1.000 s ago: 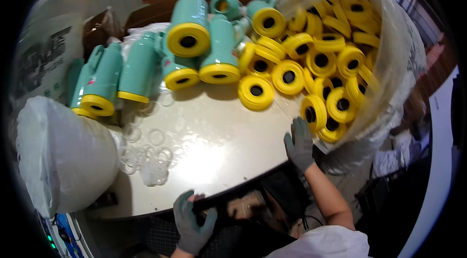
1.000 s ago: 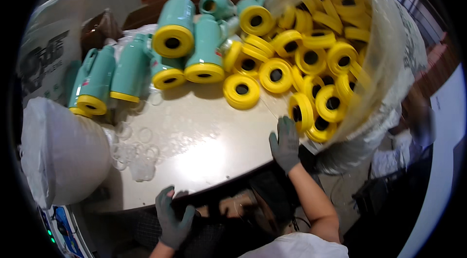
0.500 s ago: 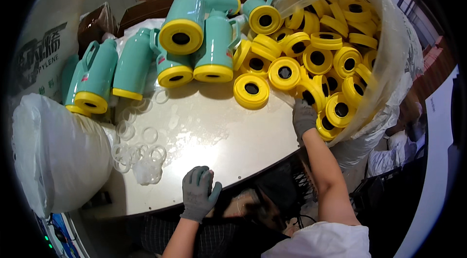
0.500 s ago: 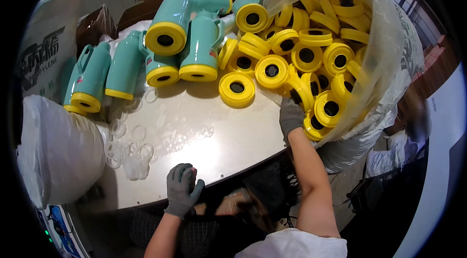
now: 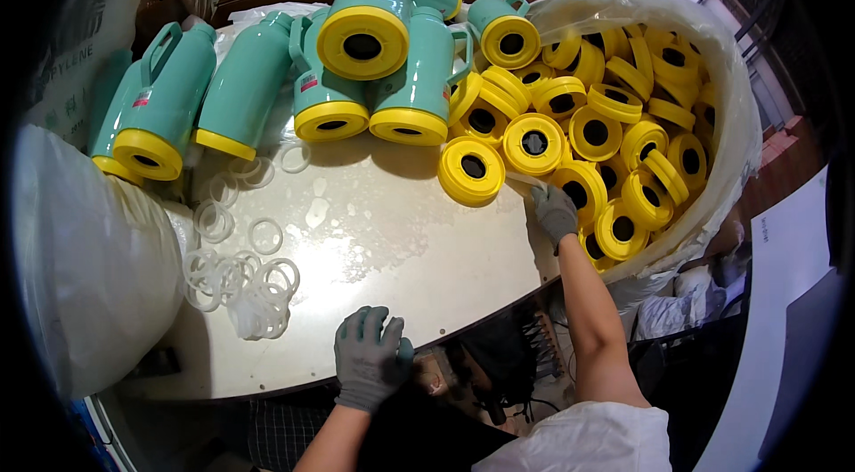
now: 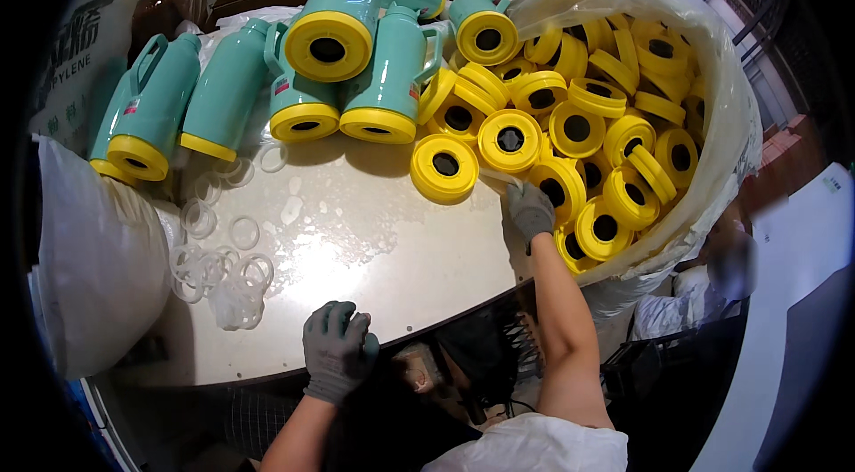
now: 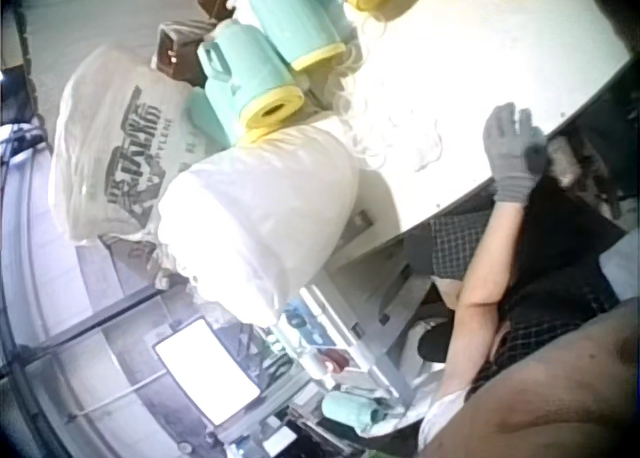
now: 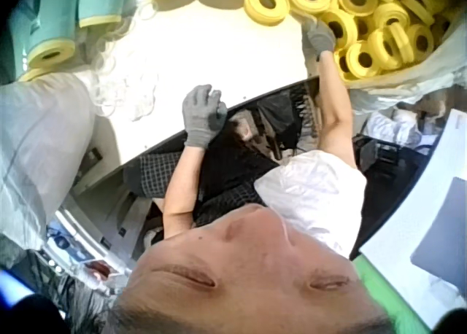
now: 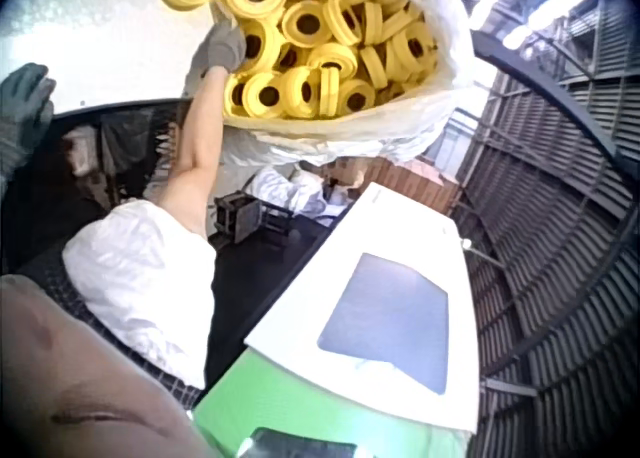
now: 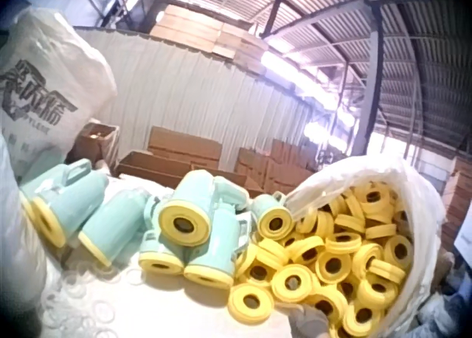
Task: The person assembles teal plastic containers by inserting clear plastic rings into the openings and screwing on yellow lids. They then apply labels from a roll to the sides of the containers and place the finished units on a nearby table.
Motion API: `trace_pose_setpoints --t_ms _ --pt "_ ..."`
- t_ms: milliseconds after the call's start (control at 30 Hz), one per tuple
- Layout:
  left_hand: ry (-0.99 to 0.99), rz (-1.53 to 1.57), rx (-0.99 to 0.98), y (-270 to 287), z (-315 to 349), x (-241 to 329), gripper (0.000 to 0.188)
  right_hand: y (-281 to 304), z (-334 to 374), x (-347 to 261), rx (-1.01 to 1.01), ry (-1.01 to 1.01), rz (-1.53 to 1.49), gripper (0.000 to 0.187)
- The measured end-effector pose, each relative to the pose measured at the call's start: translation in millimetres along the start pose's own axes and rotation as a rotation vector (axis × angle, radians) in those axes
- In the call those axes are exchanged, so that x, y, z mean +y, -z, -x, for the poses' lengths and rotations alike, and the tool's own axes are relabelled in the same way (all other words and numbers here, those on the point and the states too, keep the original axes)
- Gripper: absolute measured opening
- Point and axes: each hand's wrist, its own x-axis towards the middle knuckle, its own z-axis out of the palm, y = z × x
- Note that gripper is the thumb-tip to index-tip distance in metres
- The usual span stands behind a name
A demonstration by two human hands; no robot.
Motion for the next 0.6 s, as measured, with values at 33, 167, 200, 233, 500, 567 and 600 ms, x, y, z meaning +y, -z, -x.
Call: trace_pose_setpoints --t_ms 33,167,200,233,500,567,600 --pt "0.004 0.004 0.0 0.0 -0.5 0.0 0.031 5.6 2.4 0.5 -0.018 -0.023 0.0 0.053" --pt "0.02 0.012 0.016 -1.1 -2.0 -1.7 0.03 10.8 21.7 -1.4 -0.026 0.012 -0.024 0.05" --pt "0.022 0.01 0.026 -1.8 -2.8 -2.1 0.03 10.3 30.0 -5.4 -0.006 -0.002 -0.057 0.049" --pt "0.024 0.007 0.036 -2.8 -2.8 -2.2 0.03 11.7 36.9 -9.4 -0.016 -0.017 -0.06 0.049" --pt "0.013 0.0 0.065 -10.5 -4.0 0.0 0.031 24.9 67.6 -12.7 -0.04 -0.074 -0.109 0.048" --pt "0.034 -0.013 0.022 -8.7 -4.2 0.7 0.031 30.2 76.6 -19.2 -0.059 -0.075 -0.143 0.049" --pt "0.052 -0.026 -0.012 -3.0 -6.4 1.3 0.031 35.5 82.4 -28.9 -0.078 -0.068 -0.17 0.05"
